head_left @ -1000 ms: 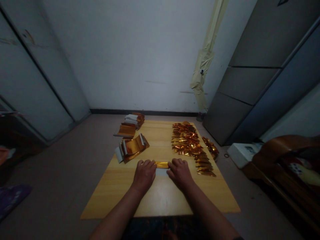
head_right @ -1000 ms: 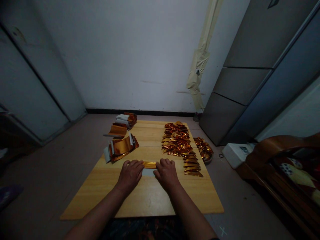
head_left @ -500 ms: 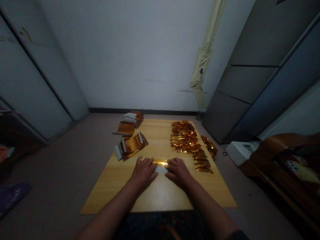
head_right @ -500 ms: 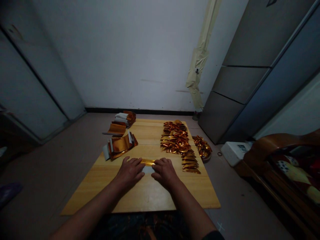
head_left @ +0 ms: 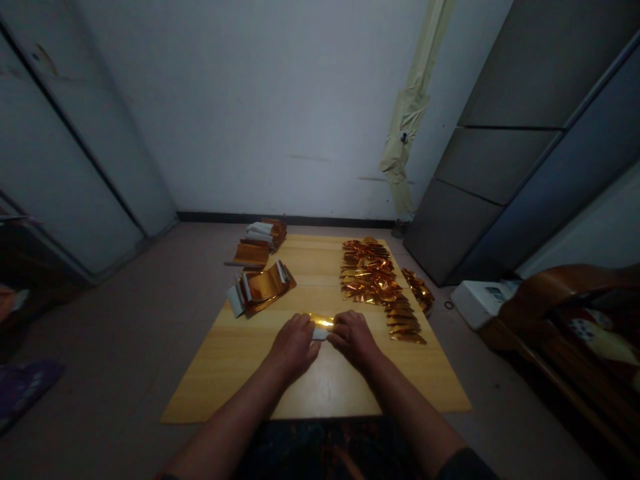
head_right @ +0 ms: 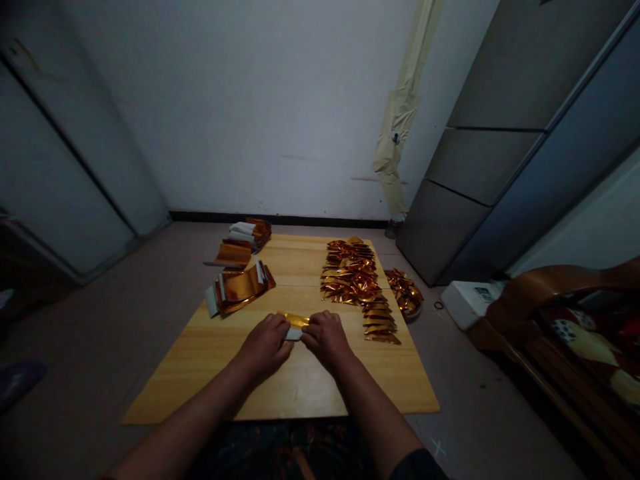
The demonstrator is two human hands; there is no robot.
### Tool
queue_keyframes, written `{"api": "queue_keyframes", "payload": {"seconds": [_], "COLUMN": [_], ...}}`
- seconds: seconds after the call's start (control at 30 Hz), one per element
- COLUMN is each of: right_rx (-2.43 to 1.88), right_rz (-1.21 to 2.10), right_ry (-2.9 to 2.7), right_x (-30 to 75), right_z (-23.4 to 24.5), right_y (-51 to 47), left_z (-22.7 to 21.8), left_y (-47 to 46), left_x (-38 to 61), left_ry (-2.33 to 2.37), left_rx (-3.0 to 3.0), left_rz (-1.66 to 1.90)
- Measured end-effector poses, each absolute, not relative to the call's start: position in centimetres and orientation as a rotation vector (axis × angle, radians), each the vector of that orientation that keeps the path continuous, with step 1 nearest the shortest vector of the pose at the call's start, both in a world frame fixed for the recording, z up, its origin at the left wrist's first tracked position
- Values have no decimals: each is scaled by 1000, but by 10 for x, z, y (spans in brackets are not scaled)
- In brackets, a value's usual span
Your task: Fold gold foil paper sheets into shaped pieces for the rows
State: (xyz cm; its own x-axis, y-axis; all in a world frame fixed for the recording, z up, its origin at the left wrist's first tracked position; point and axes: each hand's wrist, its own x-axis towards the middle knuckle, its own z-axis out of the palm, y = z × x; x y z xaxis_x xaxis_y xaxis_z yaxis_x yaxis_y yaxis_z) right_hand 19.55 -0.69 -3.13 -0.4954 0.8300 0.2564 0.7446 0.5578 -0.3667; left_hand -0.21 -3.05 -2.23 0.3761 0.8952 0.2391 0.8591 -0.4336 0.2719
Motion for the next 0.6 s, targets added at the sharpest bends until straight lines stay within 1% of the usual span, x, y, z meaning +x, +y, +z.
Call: {"api": "queue_keyframes", "payload": {"seconds": [0.13, 0.3, 0.47, 0.6], "right_rx": [-1199, -1123, -1168, -1274], "right_rz": [342, 359, 418, 417], "right_ry": [-2403, -2412, -2386, -2358], "right_x": [198, 204, 202, 195], "right_z": [-29, -32, -34, -27], "right_y": [-9, -11, -5, -3], "left_z": [-25, -28, -29, -30], "left_y": [-31, -31, -35, -35], "left_x": [2, 2, 1, 3], "left_ry": [1697, 1685, 1695, 1731], "left_rx": [2500, 2507, 2518, 2504], "left_rz": [478, 521, 550, 568]}}
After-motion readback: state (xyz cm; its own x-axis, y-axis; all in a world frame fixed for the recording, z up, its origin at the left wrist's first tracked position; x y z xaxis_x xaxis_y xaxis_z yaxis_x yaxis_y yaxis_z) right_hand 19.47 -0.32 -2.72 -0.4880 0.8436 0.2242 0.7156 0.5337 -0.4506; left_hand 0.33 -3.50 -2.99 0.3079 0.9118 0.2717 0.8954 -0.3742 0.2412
